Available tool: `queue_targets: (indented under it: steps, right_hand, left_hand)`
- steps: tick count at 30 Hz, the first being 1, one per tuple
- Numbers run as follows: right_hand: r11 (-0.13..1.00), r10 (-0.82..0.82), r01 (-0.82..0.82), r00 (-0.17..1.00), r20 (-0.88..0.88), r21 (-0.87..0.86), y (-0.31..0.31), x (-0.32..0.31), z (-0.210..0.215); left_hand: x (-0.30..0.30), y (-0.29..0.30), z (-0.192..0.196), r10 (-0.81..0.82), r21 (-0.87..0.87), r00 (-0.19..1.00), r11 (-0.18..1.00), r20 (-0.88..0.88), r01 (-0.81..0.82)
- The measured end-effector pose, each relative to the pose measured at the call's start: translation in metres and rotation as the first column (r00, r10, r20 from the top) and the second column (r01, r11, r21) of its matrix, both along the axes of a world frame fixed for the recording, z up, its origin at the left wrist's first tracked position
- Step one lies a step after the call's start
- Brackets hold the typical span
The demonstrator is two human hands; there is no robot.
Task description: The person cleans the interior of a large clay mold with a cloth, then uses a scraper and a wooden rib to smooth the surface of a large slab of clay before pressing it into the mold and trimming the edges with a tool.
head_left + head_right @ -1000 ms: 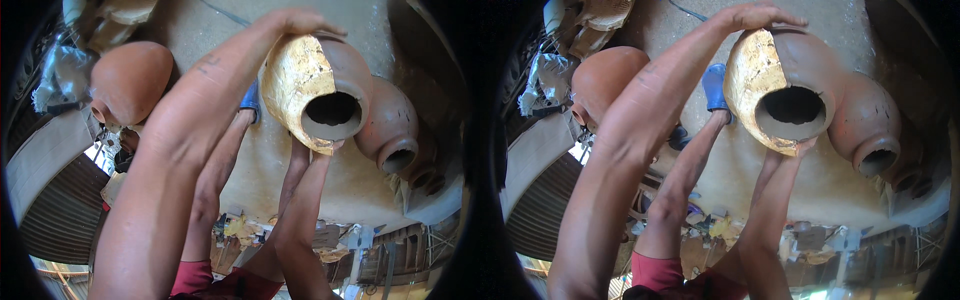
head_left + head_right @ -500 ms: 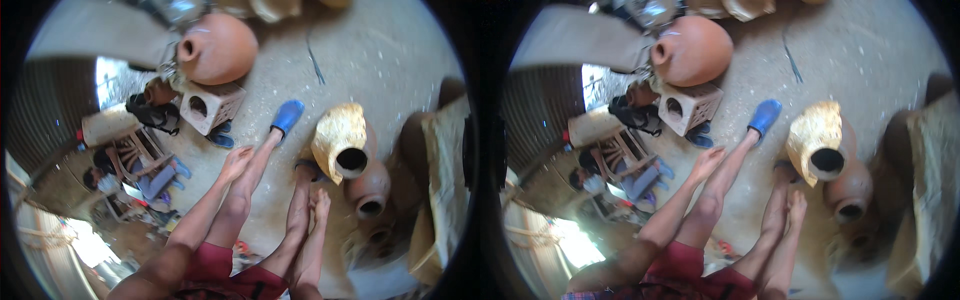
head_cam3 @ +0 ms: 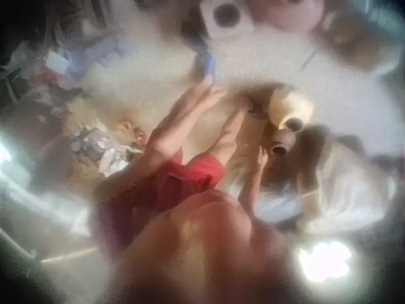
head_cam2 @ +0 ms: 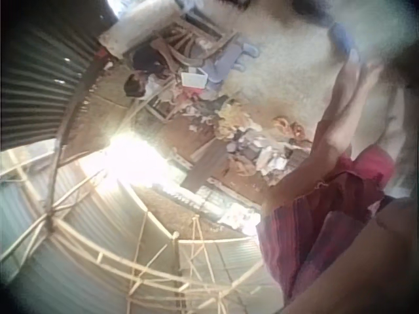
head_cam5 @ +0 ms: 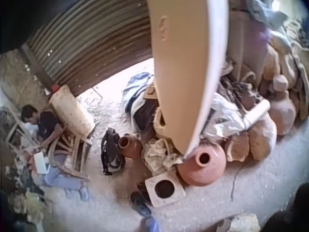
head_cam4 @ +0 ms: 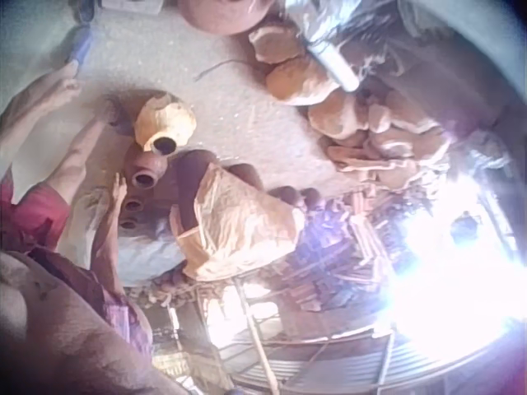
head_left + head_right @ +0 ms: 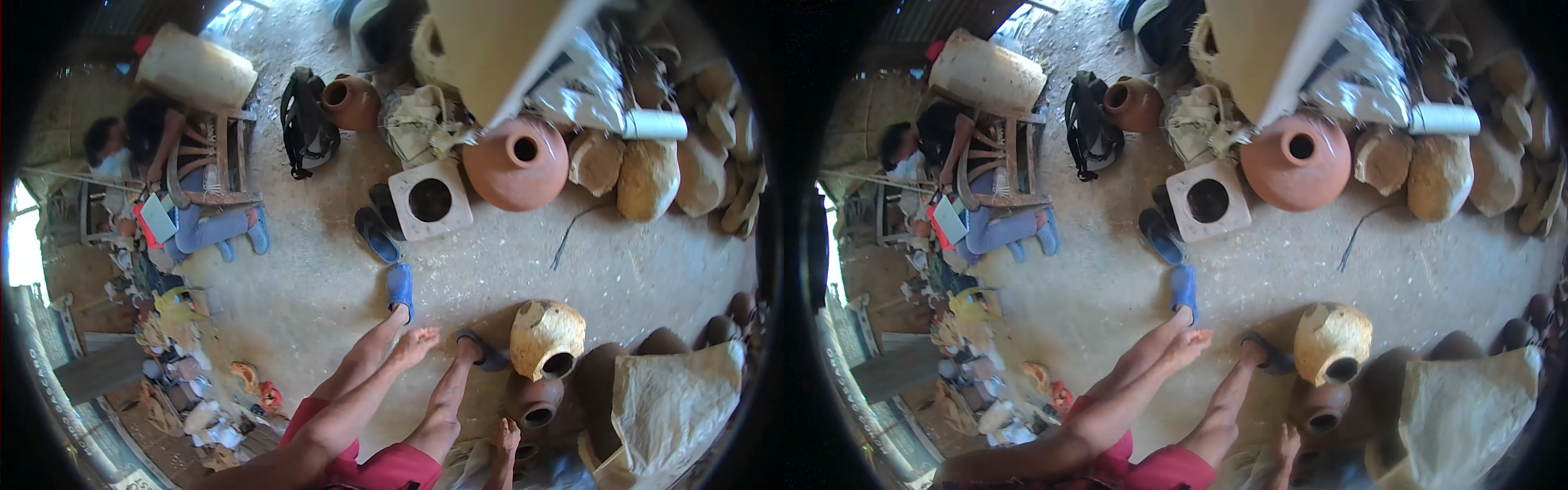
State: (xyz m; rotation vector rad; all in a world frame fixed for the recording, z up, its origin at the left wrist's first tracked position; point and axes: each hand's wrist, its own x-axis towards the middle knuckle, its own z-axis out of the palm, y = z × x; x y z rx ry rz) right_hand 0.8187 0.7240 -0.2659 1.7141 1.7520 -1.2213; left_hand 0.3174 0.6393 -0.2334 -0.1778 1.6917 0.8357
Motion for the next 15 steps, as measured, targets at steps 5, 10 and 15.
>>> queue_targets:
  steps: [5,10,15]
  right_hand:
    - [0.985,0.157,-0.153,0.986,-0.053,0.079,0.033,-0.139,-0.003]
    - [0.941,0.337,-0.339,0.933,-0.122,0.005,0.08,-0.429,-0.019]
    - [0.889,0.36,-0.331,0.932,-0.037,0.316,0.17,-0.585,-0.082]
  left_hand:
    - [-0.057,-0.035,0.009,0.111,0.033,0.973,0.992,0.204,-0.12]
    - [-0.167,-0.122,0.028,0.278,-0.207,0.961,0.94,-0.006,-0.273]
    - [-0.233,-0.197,0.008,0.399,-0.242,0.91,0.877,-0.111,-0.414]
